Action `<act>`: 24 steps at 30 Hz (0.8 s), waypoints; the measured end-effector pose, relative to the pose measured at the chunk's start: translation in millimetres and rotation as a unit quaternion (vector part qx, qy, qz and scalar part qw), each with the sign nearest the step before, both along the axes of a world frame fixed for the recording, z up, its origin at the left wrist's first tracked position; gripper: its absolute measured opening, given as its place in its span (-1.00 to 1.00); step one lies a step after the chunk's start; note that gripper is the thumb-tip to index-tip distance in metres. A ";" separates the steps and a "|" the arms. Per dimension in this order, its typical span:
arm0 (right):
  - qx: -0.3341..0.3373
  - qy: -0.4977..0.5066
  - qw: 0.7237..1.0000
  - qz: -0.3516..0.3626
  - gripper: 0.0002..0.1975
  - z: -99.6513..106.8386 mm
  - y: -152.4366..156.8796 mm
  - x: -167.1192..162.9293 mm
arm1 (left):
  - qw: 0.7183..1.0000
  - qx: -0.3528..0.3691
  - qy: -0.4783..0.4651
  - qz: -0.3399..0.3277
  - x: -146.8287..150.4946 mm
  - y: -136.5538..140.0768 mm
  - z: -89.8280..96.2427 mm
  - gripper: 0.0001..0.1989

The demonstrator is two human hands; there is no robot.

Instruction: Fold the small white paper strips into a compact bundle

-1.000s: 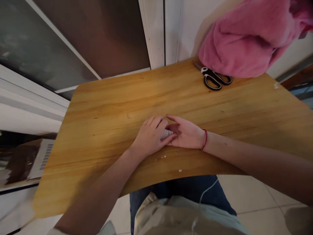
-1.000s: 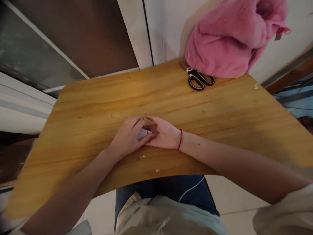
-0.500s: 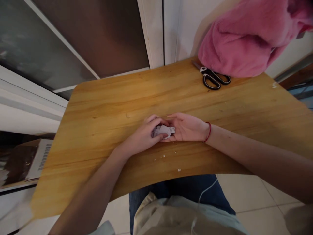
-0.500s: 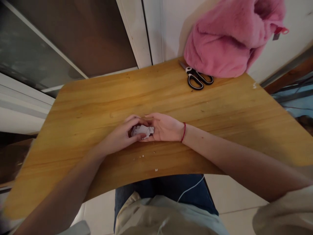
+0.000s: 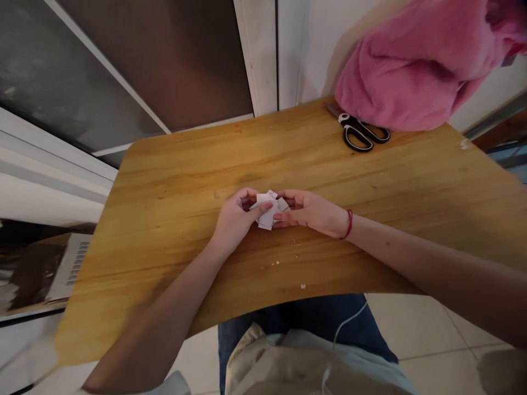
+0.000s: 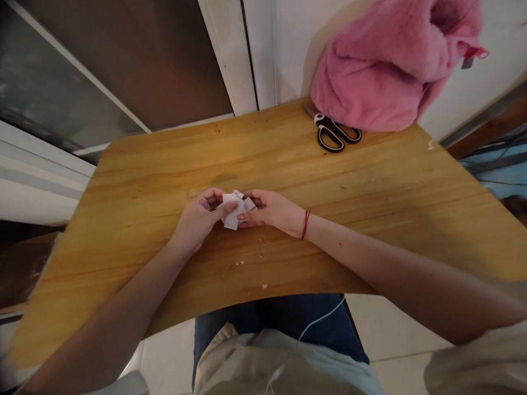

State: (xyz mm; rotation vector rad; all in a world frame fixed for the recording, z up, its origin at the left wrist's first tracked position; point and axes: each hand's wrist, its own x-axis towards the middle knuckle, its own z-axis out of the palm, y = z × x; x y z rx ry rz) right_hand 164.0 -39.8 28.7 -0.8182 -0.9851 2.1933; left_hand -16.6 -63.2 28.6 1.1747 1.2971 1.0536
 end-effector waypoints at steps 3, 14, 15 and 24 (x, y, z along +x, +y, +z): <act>0.055 -0.029 0.998 -0.008 -0.71 -1.9 -1.3 -1.4 | 0.998 -0.029 -0.044 0.028 2.7 -1.4 1.8 -0.70; 0.159 -0.137 0.966 -0.153 -0.84 -4.7 10.5 6.4 | 0.981 -0.070 -0.152 0.103 1.7 2.9 4.3 -0.75; 0.157 -0.133 0.963 -0.176 -0.86 -4.5 11.0 6.3 | 0.978 -0.071 -0.160 0.116 1.1 3.8 3.6 -0.78; 0.182 -0.166 0.944 -0.218 -0.85 3.7 7.1 5.2 | 0.970 -0.133 -0.195 0.064 13.4 -2.6 5.6 -0.83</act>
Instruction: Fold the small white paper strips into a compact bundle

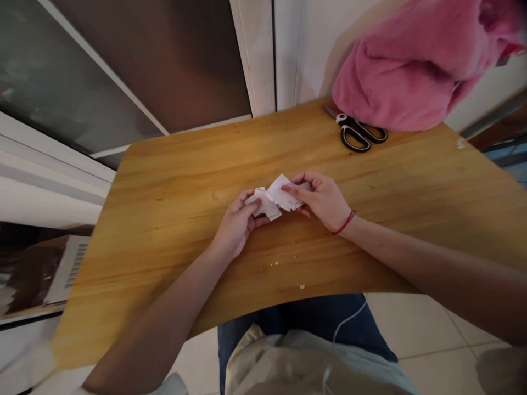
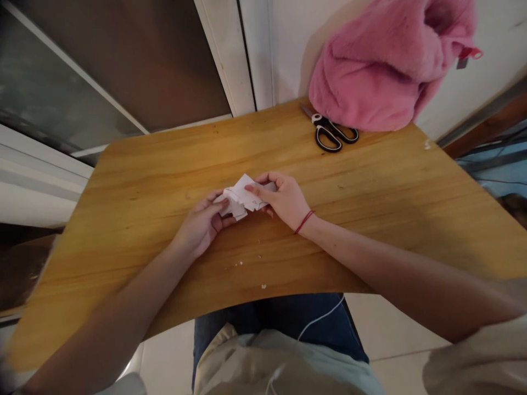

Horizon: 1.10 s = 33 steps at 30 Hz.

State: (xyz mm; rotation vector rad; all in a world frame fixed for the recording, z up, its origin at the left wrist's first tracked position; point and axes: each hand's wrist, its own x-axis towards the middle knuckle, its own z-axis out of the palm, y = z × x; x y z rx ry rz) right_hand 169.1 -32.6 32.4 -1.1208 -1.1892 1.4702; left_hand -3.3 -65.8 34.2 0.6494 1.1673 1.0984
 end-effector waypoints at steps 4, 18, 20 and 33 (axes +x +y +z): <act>0.028 -0.105 0.993 0.035 -0.80 1.4 -2.8 -0.4 | 0.997 -0.022 -0.060 -0.048 9.3 -5.9 1.5 -0.83; 0.063 -0.131 0.988 0.054 -0.73 -1.6 7.8 3.9 | 0.999 0.028 0.014 -0.020 1.1 -4.4 -3.0 -0.82; 0.063 -0.123 0.990 0.019 -0.73 -0.4 8.0 4.4 | 0.999 0.034 0.011 -0.003 -2.8 -1.2 -2.7 -0.78; 0.179 -0.169 0.969 -0.008 -0.73 -5.5 -7.3 -6.2 | 0.993 0.022 -0.029 -0.113 19.4 -14.9 -3.3 -0.70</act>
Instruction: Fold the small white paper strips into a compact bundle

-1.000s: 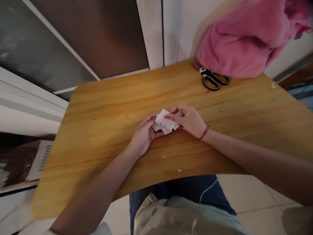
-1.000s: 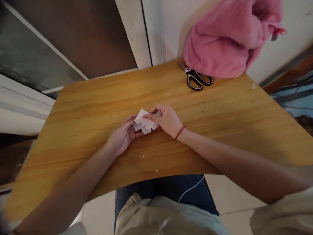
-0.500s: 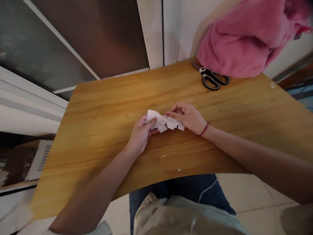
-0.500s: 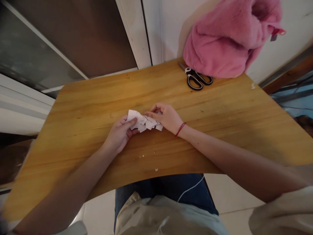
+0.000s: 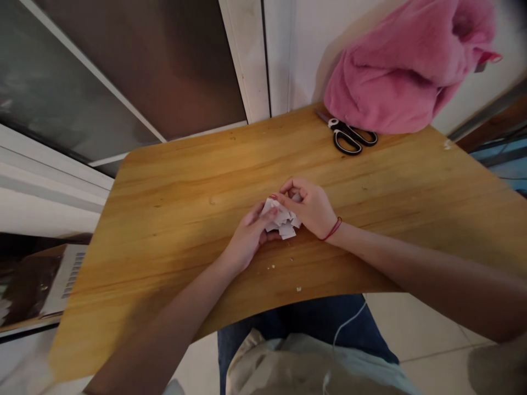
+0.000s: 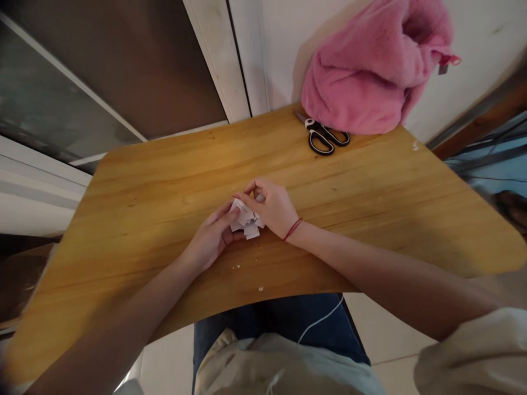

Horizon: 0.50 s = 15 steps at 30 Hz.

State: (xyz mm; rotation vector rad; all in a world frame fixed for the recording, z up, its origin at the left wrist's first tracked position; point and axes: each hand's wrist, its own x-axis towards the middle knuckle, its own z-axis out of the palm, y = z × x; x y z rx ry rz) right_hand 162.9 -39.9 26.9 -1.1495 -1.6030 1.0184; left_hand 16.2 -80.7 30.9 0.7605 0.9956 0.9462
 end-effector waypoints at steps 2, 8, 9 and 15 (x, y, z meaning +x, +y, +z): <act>-0.014 -0.027 0.999 0.010 -0.77 0.1 -2.4 -0.1 | 0.999 0.009 0.033 -0.005 2.0 -2.1 0.0 -0.66; -0.030 -0.021 0.999 0.020 -0.75 -0.1 1.0 3.4 | 0.997 0.008 0.071 0.018 -3.7 1.1 -2.4 -0.68; -0.027 -0.012 1.000 0.010 -0.75 0.0 3.2 4.3 | 0.997 0.012 0.067 0.028 -5.9 2.6 -2.9 -0.69; 0.017 0.018 0.998 -0.065 -0.77 0.6 7.3 6.7 | 0.998 0.002 0.020 0.053 -9.7 7.4 -2.6 -0.81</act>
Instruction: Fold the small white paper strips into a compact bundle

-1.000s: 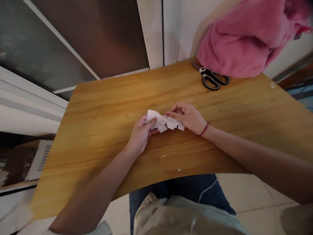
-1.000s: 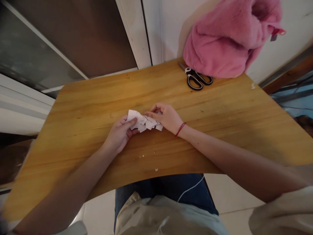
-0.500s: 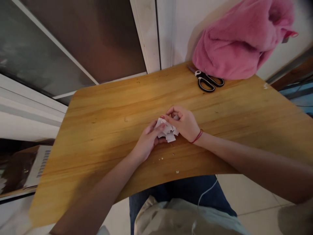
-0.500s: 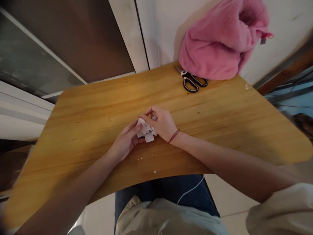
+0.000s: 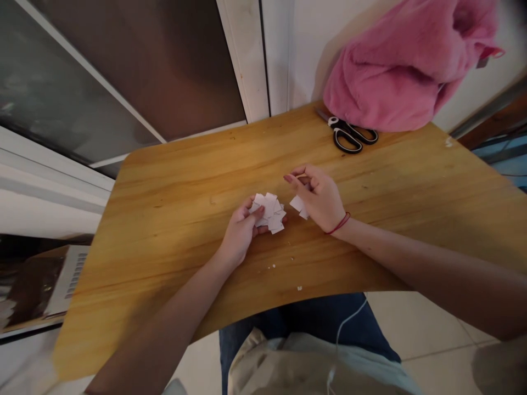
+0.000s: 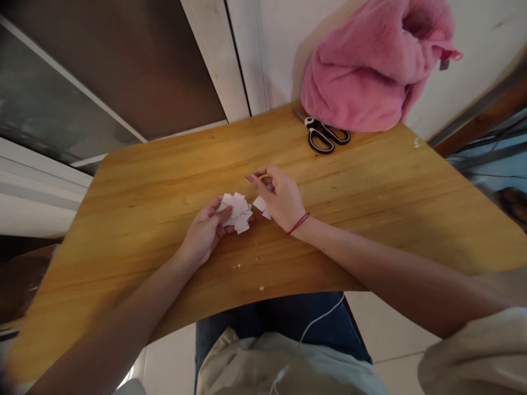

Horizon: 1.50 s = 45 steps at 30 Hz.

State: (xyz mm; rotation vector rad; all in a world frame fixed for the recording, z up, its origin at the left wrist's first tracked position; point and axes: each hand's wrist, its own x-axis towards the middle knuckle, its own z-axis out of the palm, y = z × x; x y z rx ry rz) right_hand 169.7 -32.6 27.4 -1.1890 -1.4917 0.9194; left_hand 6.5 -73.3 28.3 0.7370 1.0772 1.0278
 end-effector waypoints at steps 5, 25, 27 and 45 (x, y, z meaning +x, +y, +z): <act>0.087 -0.113 0.989 0.040 -0.77 0.2 -14.0 -6.1 | 0.996 -0.070 -0.045 -0.027 10.9 -6.5 3.1 -0.72; 0.247 -0.146 0.955 0.077 -0.76 5.5 -16.5 1.8 | 0.999 0.018 -0.030 -0.007 5.4 -5.0 1.2 -0.66; 0.149 -0.105 0.982 0.056 -0.79 3.8 -16.3 0.7 | 0.997 0.048 -0.041 0.037 2.3 -1.4 2.6 -0.70; -0.123 -0.048 0.959 0.251 -0.75 3.2 -20.8 -8.8 | 0.991 0.098 -0.064 0.058 5.9 -3.9 9.3 -0.79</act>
